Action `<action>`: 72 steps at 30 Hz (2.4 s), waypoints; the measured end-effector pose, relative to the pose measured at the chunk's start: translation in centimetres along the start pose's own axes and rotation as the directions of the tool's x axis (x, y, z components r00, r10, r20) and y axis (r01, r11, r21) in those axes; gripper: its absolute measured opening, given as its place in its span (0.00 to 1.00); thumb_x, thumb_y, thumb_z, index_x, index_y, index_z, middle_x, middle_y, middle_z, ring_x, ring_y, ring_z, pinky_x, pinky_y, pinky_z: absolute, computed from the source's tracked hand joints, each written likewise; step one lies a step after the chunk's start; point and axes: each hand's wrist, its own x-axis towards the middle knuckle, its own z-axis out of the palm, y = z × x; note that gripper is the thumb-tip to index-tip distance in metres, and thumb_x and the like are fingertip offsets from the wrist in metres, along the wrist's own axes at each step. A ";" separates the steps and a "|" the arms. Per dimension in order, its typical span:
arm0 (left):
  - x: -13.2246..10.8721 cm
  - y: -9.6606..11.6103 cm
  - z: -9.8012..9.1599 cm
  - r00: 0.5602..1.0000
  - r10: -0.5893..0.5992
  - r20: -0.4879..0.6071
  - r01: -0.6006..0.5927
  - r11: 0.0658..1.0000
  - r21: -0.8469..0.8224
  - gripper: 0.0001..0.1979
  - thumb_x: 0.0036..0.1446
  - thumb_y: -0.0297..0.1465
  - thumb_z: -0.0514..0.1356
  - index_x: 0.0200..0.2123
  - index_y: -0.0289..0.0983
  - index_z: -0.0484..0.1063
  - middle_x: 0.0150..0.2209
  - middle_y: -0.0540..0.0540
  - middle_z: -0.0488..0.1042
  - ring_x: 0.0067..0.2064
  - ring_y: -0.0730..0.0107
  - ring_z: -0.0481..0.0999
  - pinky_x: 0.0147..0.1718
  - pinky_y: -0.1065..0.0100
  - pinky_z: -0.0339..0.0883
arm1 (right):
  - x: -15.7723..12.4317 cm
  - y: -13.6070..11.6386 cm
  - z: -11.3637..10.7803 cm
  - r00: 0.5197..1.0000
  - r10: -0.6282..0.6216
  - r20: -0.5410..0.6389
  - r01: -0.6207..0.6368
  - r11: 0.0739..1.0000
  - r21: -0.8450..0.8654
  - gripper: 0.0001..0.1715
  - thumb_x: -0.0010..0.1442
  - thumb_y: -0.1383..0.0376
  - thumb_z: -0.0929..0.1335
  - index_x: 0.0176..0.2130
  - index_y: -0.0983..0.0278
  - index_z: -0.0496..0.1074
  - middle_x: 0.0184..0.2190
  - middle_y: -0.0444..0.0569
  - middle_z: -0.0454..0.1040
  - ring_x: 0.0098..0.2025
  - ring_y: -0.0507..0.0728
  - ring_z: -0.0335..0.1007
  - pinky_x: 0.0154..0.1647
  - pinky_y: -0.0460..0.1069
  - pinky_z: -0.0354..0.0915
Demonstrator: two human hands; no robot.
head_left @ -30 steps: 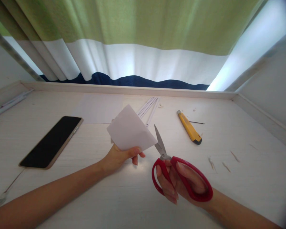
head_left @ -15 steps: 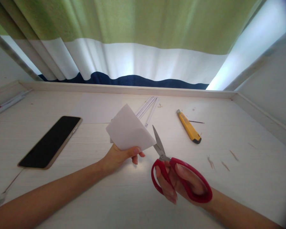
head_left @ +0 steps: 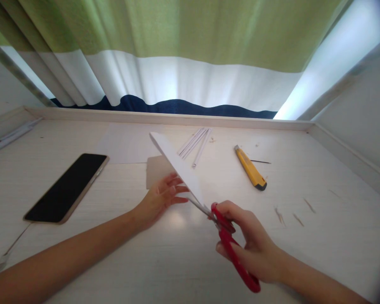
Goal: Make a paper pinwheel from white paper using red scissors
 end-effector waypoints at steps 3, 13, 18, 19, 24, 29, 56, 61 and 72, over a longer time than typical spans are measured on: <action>0.1 0.1 0.5 1.000 0.030 -0.008 -0.030 0.999 -0.029 0.22 0.44 0.41 0.62 0.43 0.39 0.68 0.45 0.42 0.71 0.46 0.58 0.69 0.41 0.63 0.64 | 0.1 0.3 -0.4 0.958 -0.270 -0.093 0.210 0.887 -0.412 0.17 0.47 0.67 0.68 0.37 0.61 0.59 0.24 0.41 0.63 0.24 0.49 0.56 0.25 0.44 0.55; 0.6 7.2 -0.5 0.762 0.643 0.074 -0.587 0.637 0.501 0.25 0.47 0.48 0.55 0.41 0.35 0.69 0.47 0.40 0.67 0.51 0.54 0.63 0.50 0.59 0.54 | 1.0 1.4 -1.5 0.852 -0.523 0.003 0.268 0.431 -0.861 0.15 0.48 0.61 0.67 0.34 0.68 0.62 0.23 0.48 0.69 0.24 0.54 0.62 0.22 0.47 0.57; -0.4 10.6 -1.1 0.745 0.579 0.331 -0.525 0.203 0.827 0.18 0.45 0.38 0.61 0.39 0.36 0.69 0.48 0.41 0.66 0.51 0.58 0.64 0.50 0.62 0.54 | 1.0 1.2 -1.7 0.849 -0.526 0.042 0.252 0.334 -0.908 0.14 0.49 0.59 0.66 0.31 0.68 0.65 0.22 0.50 0.69 0.23 0.55 0.62 0.21 0.48 0.56; -0.7 11.0 -1.2 0.756 0.526 0.389 -0.513 0.106 0.852 0.16 0.44 0.36 0.62 0.38 0.37 0.70 0.48 0.42 0.67 0.49 0.60 0.65 0.49 0.64 0.54 | 1.1 1.2 -1.7 0.848 -0.527 0.046 0.249 0.321 -0.914 0.14 0.50 0.59 0.66 0.31 0.68 0.65 0.22 0.50 0.69 0.23 0.55 0.63 0.21 0.48 0.56; -1.5 12.2 -1.2 0.784 0.297 0.545 -0.547 -0.085 0.833 0.10 0.45 0.32 0.62 0.35 0.39 0.74 0.41 0.48 0.72 0.43 0.66 0.70 0.52 0.64 0.51 | 1.2 1.1 -1.8 0.849 -0.525 0.058 0.215 0.243 -0.946 0.15 0.50 0.58 0.66 0.31 0.69 0.67 0.21 0.49 0.69 0.23 0.55 0.63 0.22 0.48 0.54; -2.0 12.3 -0.8 0.900 0.076 0.429 -0.435 0.133 0.890 0.12 0.46 0.27 0.61 0.37 0.37 0.73 0.31 0.51 0.76 0.31 0.72 0.73 0.29 0.77 0.63 | 1.3 1.1 -1.9 0.859 -0.497 0.120 0.260 0.221 -0.940 0.14 0.51 0.58 0.64 0.30 0.68 0.67 0.24 0.50 0.70 0.24 0.55 0.63 0.23 0.48 0.54; -1.9 10.3 0.2 0.988 -0.151 -0.022 0.137 0.818 0.559 0.10 0.44 0.29 0.62 0.34 0.35 0.76 0.24 0.43 0.77 0.20 0.62 0.75 0.12 0.72 0.66 | 0.8 1.1 -1.8 0.790 0.145 0.595 -0.453 0.792 0.408 0.25 0.54 0.49 0.61 0.42 0.67 0.63 0.26 0.43 0.56 0.25 0.48 0.53 0.26 0.45 0.53; -1.7 10.1 0.0 0.983 -0.183 0.013 0.152 0.849 0.506 0.10 0.45 0.28 0.61 0.34 0.37 0.76 0.23 0.43 0.77 0.20 0.63 0.75 0.12 0.74 0.66 | 0.9 1.1 -1.7 0.804 0.146 0.576 -0.453 0.778 0.435 0.23 0.55 0.51 0.62 0.41 0.67 0.63 0.24 0.42 0.56 0.23 0.47 0.53 0.23 0.44 0.52; -1.6 10.1 0.0 0.983 -0.171 -0.063 0.178 0.830 0.529 0.10 0.42 0.28 0.63 0.32 0.37 0.77 0.22 0.44 0.76 0.20 0.60 0.75 0.10 0.72 0.64 | 0.9 1.0 -1.9 0.808 0.166 0.565 -0.460 0.777 0.430 0.22 0.54 0.51 0.62 0.39 0.67 0.63 0.23 0.41 0.56 0.23 0.47 0.51 0.22 0.43 0.52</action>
